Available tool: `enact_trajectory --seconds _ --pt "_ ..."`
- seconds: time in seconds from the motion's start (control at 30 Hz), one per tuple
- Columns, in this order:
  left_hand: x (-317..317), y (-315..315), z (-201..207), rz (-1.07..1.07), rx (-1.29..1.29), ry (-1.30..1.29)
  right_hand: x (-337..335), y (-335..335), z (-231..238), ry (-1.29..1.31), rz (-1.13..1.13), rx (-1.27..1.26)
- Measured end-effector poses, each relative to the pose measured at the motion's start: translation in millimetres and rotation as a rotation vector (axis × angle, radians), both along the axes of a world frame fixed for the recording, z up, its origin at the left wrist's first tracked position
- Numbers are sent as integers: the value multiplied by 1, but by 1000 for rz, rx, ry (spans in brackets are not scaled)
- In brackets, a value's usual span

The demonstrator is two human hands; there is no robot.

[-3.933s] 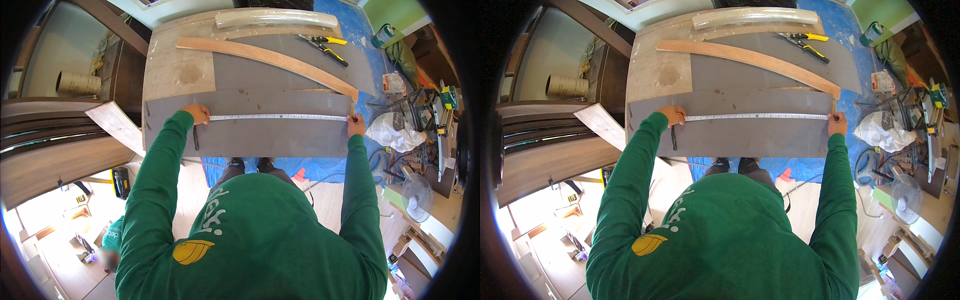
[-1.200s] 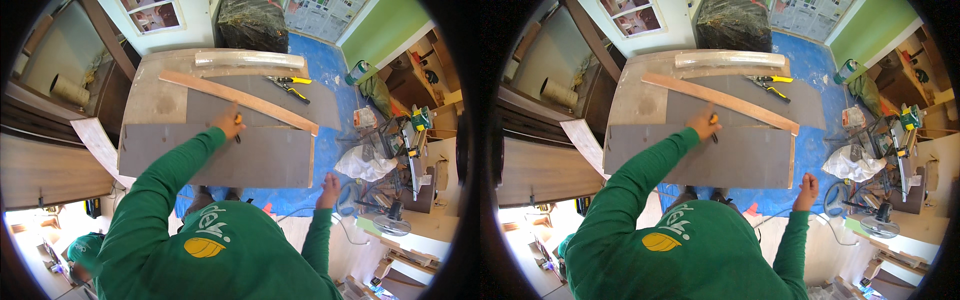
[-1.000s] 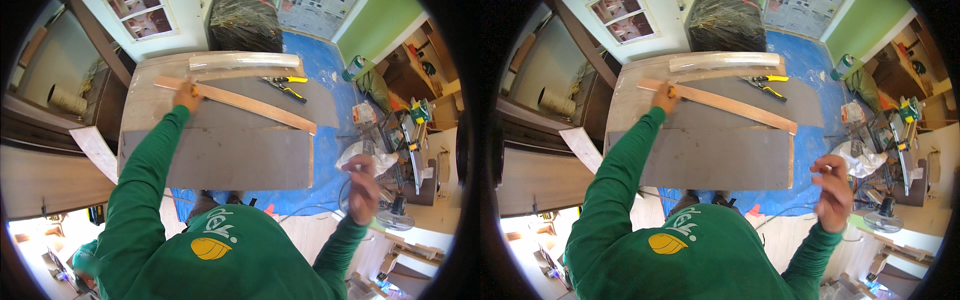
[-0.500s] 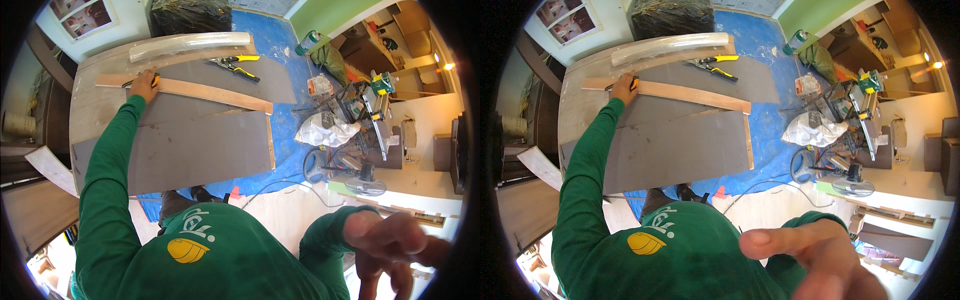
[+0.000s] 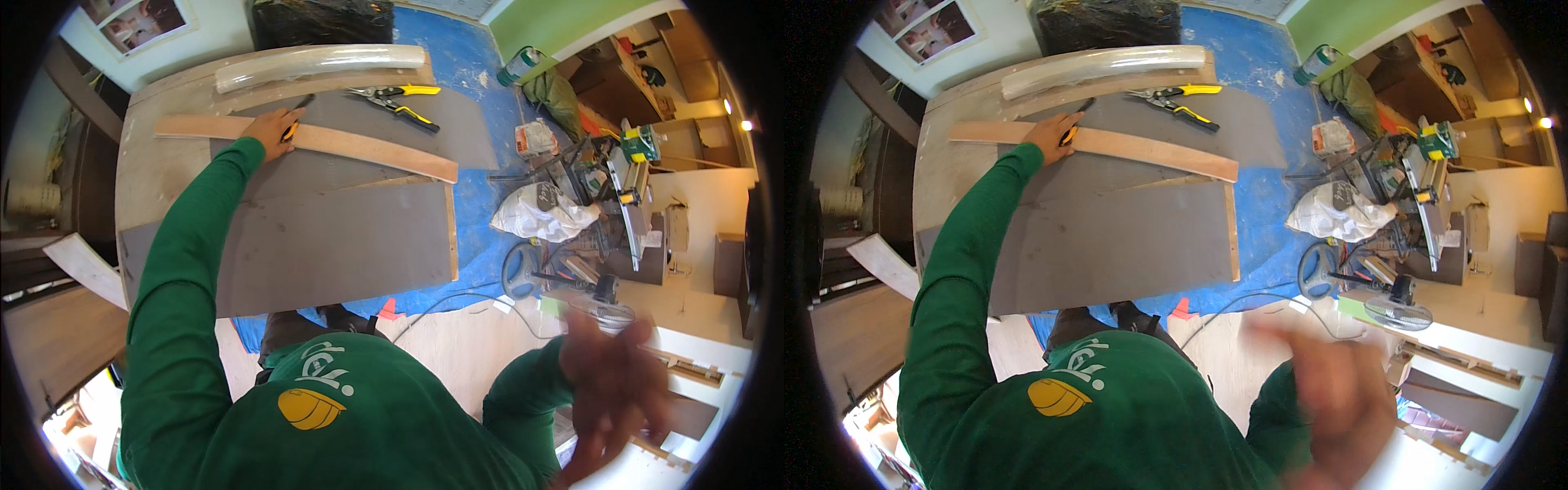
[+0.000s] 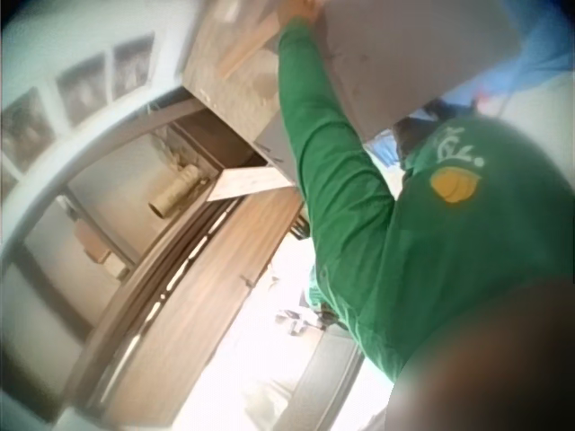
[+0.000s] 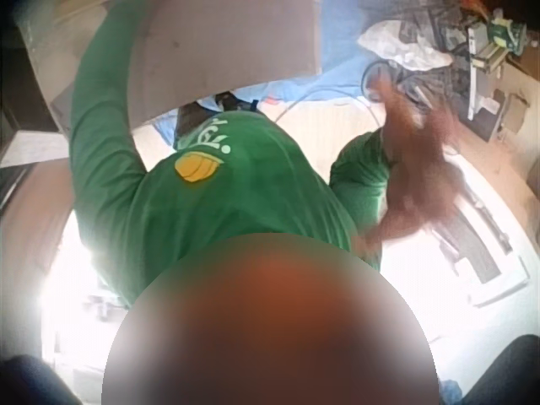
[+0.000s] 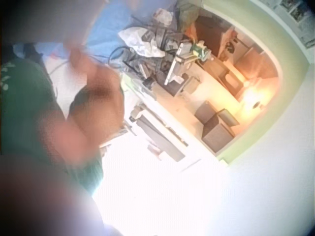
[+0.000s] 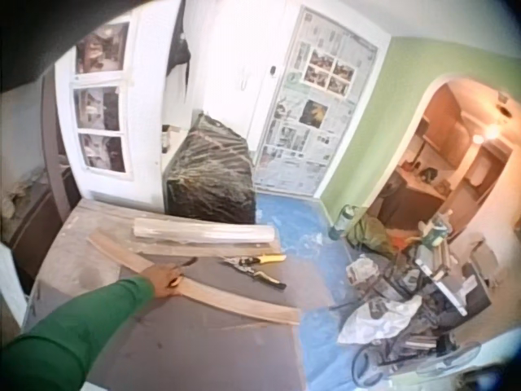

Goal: The person measures and marks a grey tile sheet using a tape measure, pencil, and straight edge. They then use tin snips to cut along the marked line. Finally, the person fits the cut tile piece into a wall cavity.

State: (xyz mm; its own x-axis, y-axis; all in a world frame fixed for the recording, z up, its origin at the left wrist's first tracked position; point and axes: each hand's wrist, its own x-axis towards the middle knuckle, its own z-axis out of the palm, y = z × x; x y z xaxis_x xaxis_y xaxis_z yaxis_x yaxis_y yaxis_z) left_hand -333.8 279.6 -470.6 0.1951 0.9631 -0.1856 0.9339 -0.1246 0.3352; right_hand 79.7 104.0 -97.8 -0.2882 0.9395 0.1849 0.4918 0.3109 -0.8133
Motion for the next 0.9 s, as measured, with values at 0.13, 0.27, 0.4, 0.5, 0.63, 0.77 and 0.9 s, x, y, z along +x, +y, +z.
enact_trajectory --seconds 0.13,0.27,0.4,0.5,0.63,0.77,0.9 --pt "-10 16 6 39 123 19 9 147 -108 -106 531 49" --pt "-7 4 3 55 216 222 -21 299 -271 -144 264 -263" --pt "-13 -47 -7 256 625 123 -29 391 -356 -807 287 137" --pt "-37 -124 -16 406 675 -112 -28 428 -388 -1005 302 68" --pt "-50 -247 -33 582 408 5 -21 460 -403 -994 464 10" --pt "-45 -288 -57 695 327 200 -31 462 -400 -1042 429 62" --pt "-44 -287 -64 750 276 169 -51 440 -377 -1206 362 144"
